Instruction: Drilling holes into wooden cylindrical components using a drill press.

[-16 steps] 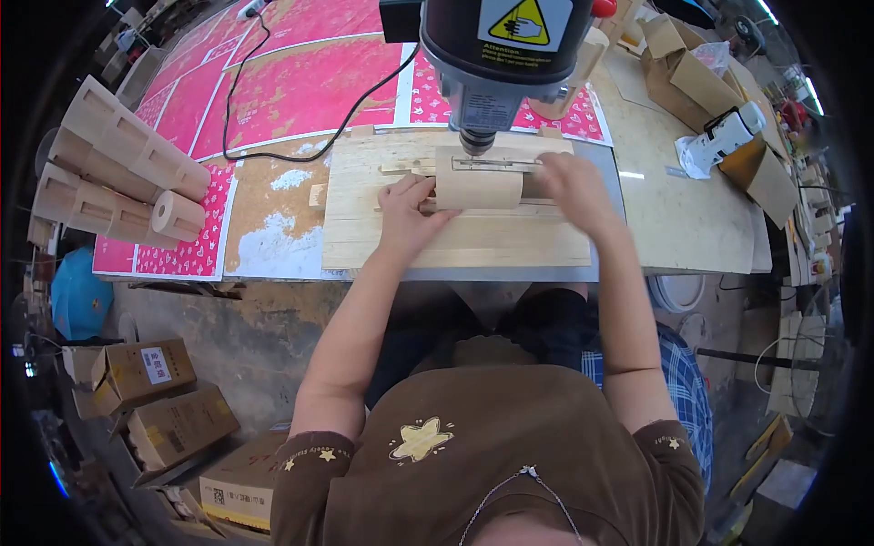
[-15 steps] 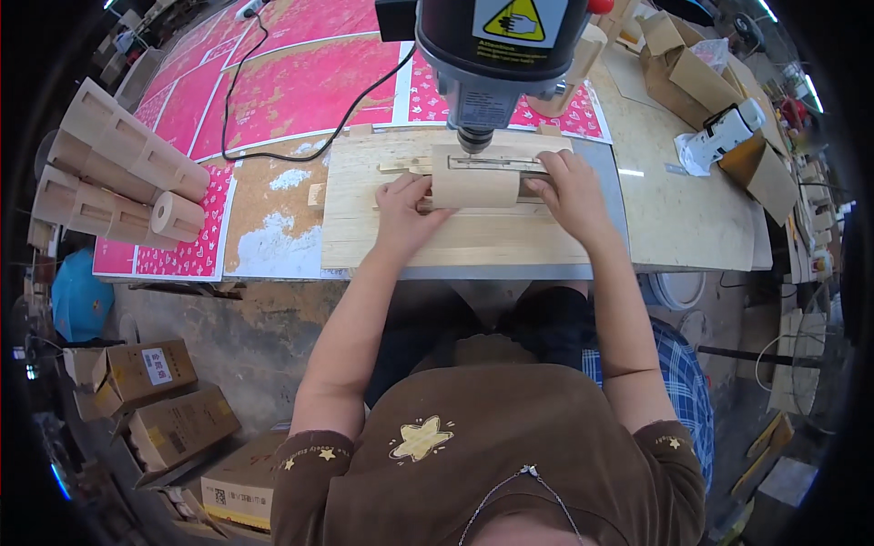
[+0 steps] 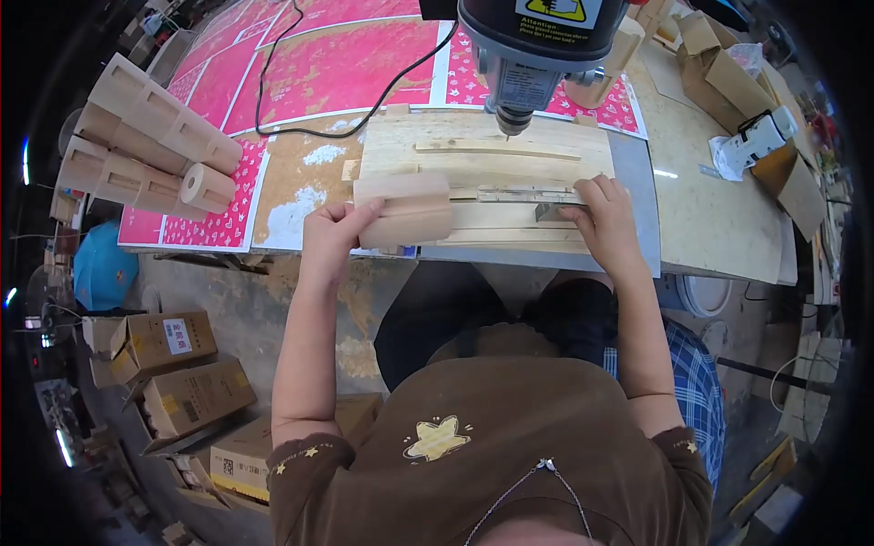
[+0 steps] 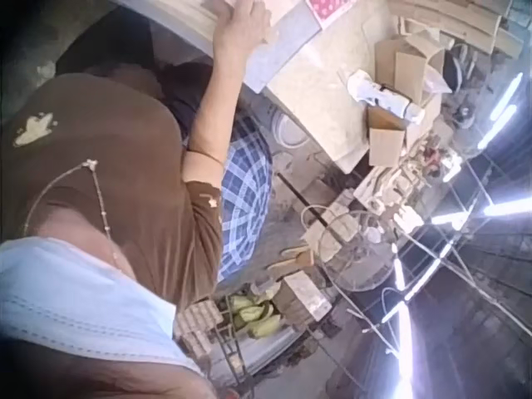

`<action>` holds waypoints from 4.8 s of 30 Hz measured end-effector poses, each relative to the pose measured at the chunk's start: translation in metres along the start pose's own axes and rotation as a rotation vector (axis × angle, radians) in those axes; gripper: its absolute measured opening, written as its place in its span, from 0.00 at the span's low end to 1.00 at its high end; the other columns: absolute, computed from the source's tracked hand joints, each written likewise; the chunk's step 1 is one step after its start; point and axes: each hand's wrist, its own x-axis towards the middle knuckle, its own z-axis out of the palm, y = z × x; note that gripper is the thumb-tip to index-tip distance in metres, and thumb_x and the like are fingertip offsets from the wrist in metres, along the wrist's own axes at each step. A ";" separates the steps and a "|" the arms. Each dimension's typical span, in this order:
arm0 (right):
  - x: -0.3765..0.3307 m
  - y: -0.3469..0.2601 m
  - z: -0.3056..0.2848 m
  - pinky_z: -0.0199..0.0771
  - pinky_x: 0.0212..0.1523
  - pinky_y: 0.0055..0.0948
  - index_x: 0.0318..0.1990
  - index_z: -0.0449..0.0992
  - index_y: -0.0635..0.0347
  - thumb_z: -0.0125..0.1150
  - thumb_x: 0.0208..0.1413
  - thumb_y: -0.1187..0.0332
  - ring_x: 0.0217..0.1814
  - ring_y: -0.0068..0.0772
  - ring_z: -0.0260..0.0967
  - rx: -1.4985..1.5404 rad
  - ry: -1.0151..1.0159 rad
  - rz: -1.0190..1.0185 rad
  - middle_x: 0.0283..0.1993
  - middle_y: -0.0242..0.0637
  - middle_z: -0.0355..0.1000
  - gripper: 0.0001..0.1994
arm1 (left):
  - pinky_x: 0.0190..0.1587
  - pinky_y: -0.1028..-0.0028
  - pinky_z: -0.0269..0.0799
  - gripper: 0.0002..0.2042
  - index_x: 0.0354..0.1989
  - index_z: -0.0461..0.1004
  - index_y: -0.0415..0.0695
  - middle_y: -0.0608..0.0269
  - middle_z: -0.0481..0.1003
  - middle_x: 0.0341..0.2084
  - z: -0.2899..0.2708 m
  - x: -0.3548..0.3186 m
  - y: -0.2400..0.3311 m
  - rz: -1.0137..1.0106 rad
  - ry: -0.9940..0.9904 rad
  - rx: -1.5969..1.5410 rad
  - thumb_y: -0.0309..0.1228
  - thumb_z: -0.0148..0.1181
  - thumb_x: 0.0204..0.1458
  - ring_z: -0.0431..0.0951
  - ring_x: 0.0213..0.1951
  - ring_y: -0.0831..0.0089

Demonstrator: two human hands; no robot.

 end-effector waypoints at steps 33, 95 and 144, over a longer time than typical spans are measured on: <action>0.045 0.005 0.040 0.61 0.39 0.39 0.40 0.72 0.58 0.69 0.35 0.71 0.37 0.44 0.64 -0.055 0.113 0.004 0.33 0.38 0.69 0.20 | 0.50 0.63 0.56 0.35 0.49 0.71 0.45 0.62 0.72 0.38 0.087 0.041 -0.057 0.542 0.026 0.574 0.36 0.75 0.25 0.69 0.44 0.64; 0.106 -0.057 -0.097 0.56 0.23 0.21 0.29 0.73 0.67 0.51 0.57 0.67 0.21 0.16 0.57 0.180 0.393 0.033 0.18 0.30 0.60 0.11 | 0.46 0.64 0.51 0.26 0.49 0.72 0.50 0.69 0.66 0.25 0.071 0.063 -0.069 0.780 0.016 0.761 0.35 0.67 0.35 0.66 0.35 0.68; 0.049 -0.033 -0.026 0.61 0.28 0.32 0.31 0.74 0.61 0.58 0.46 0.77 0.22 0.38 0.62 0.128 0.586 -0.180 0.23 0.35 0.65 0.04 | 0.46 0.63 0.52 0.23 0.45 0.73 0.49 0.66 0.68 0.26 0.115 0.058 -0.062 0.779 0.037 0.761 0.38 0.67 0.37 0.67 0.35 0.65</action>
